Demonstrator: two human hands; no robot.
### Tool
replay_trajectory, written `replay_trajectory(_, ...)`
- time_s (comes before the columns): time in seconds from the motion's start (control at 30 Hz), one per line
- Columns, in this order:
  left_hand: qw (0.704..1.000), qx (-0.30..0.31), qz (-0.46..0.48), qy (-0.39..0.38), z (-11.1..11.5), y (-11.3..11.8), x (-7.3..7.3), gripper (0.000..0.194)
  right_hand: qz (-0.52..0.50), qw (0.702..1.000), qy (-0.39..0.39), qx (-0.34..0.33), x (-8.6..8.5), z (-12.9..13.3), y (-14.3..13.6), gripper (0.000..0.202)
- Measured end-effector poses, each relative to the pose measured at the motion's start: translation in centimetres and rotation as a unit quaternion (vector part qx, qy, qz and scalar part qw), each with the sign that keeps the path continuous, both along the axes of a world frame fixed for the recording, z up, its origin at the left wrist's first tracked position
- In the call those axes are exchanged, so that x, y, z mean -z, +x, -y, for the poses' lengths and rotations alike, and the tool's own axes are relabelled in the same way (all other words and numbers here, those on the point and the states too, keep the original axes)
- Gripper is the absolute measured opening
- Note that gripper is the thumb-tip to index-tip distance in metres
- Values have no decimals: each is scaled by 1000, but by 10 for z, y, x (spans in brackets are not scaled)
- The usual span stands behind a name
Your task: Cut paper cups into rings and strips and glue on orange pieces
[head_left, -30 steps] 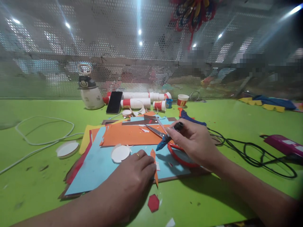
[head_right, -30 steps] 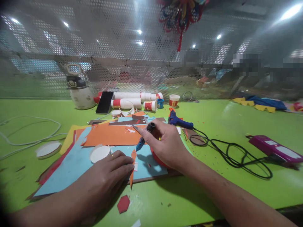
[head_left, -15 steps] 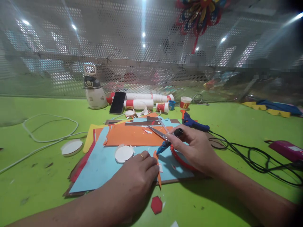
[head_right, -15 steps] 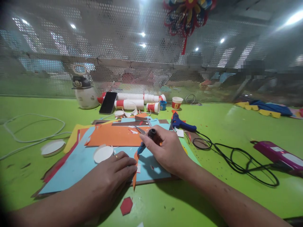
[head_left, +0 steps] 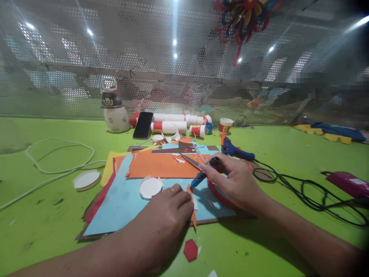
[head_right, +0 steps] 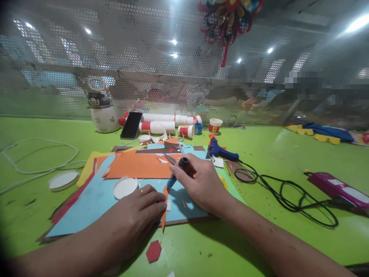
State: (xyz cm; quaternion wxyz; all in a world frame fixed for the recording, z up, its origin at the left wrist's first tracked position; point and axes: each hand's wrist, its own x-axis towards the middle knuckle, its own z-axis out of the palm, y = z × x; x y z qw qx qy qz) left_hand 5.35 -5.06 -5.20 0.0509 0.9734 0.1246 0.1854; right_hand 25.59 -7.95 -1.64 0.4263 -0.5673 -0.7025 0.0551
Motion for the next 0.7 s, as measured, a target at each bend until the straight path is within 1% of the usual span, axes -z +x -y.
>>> replay_trajectory(0.13,1000,0,2,3,0,0,0,19,-6,1000,-8,-2,-3,-3,-1,29)
replay_trajectory(0.23,1000,-1,5,-3,-1,0,2,18,-15,1000,-20,-14,-6,-8,-3,30)
replay_trajectory(0.43,1000,2,29,-10,-2,0,6,17,-59,997,-24,-32,-8,-14,-7,31)
replay_trajectory(0.53,999,1,35,-15,-2,0,5,17,-93,995,6,-27,-14,-8,-1,33)
replay_trajectory(0.7,999,-5,24,-27,-1,-1,3,16,-169,981,95,26,-35,1,17,30)
